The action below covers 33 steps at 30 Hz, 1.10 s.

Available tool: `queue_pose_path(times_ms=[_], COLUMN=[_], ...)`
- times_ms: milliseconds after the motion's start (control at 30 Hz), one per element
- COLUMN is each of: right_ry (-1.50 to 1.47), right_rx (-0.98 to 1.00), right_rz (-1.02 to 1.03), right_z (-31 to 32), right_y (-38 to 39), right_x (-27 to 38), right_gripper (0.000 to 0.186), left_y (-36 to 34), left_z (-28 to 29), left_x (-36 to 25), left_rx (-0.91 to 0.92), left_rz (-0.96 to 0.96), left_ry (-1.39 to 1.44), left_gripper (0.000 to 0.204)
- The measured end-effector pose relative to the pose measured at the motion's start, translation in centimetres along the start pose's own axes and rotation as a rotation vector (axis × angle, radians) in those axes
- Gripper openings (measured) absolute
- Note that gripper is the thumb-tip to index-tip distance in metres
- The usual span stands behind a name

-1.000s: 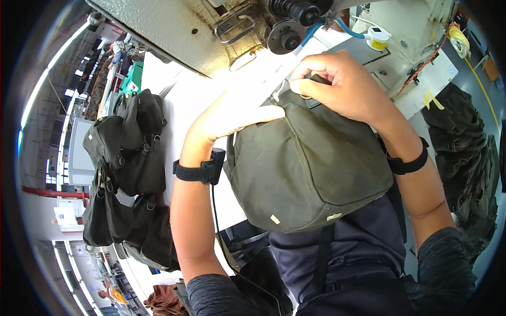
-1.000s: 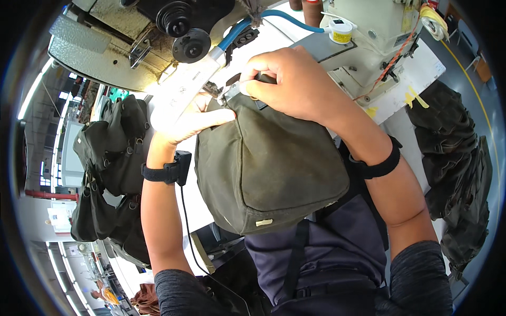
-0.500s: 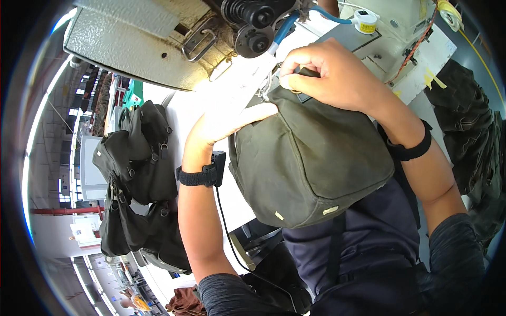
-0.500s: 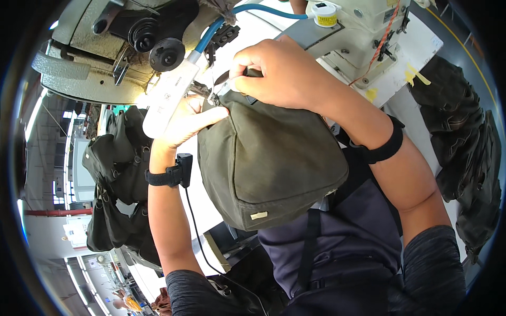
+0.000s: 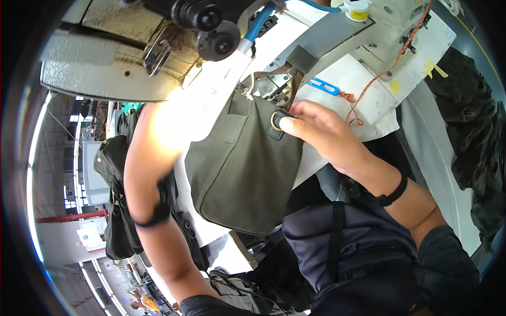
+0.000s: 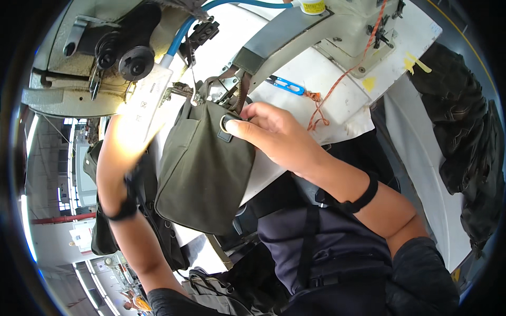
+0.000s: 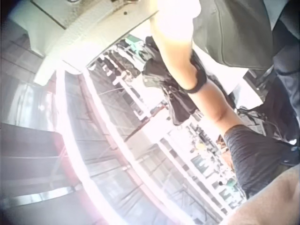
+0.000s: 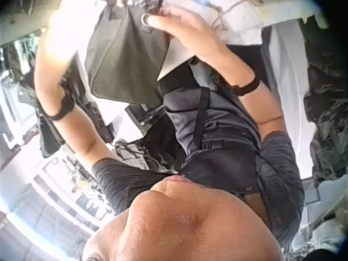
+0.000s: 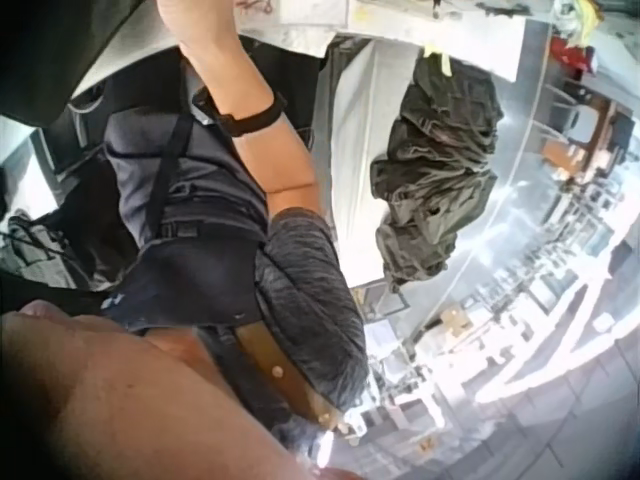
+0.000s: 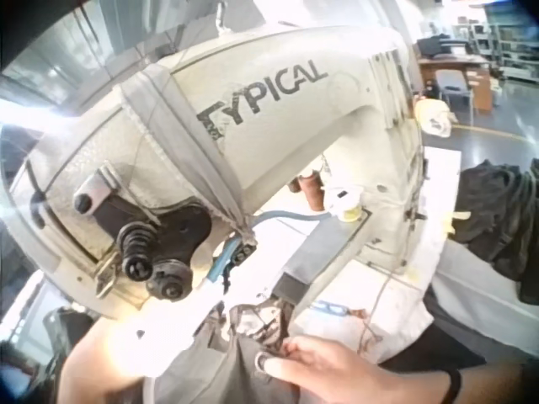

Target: The person sews a zipper onto a dark green fabric bag using an industrial sewing machine. They guide the bag under the needle, adjust the fabric, and use scissors to cut the thread after completing the seam. The person then moves the finished bag aside and picks up another bag to repeat the process.

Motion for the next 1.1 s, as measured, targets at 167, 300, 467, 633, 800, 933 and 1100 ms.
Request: queue_pose_path(times_ms=[167, 300, 467, 633, 800, 933, 1100], right_ry=[-0.053, 0.057, -0.14, 0.057, 0.906, 0.603, 0.428], right_rx=[0.07, 0.065, 0.103, 0.257, 0.027, 0.098, 0.081], right_rz=[-0.025, 0.073, 0.08, 0.133, 0.296, 0.694, 0.561], right_z=[-0.1, -0.1, -2.8, -1.6, 0.3, 0.1, 0.4], right_y=[-1.1, -1.3, -0.6, -2.0, -1.6, -0.9, -0.6], right_x=[-0.4, -0.3, 0.2, -0.1, 3.8, 3.4, 1.4], right_gripper=[0.037, 0.037, 0.029, 0.043, 0.043, 0.032, 0.019], left_y=[8.0, 9.8, 10.7, 8.4, 8.9, 8.5, 6.8], left_z=[-4.6, -7.3, -7.3, -8.8, -9.5, -10.9, -12.8], left_x=[-11.7, -11.5, -10.9, -12.0, -10.3, -10.3, -10.1], left_rx=[-0.001, -0.089, -0.263, -0.202, -0.248, -0.331, -0.417], left_rz=[-0.136, -0.087, -0.08, -0.019, 0.04, 0.047, 0.072], left_ry=[-0.417, -0.626, -0.677, -0.739, -0.706, -0.704, -0.654], left_gripper=[0.078, 0.087, 0.088, 0.092, 0.091, 0.093, 0.093])
Point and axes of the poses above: each hand's wrist, its own y-axis away from the middle knuckle, its own z-axis out of the back of the hand, x = y × z, the point moved 5 cm from there along -y, towards the middle knuckle, and after that the axes turned 5 degrees about -x, right-handed, at the moved point
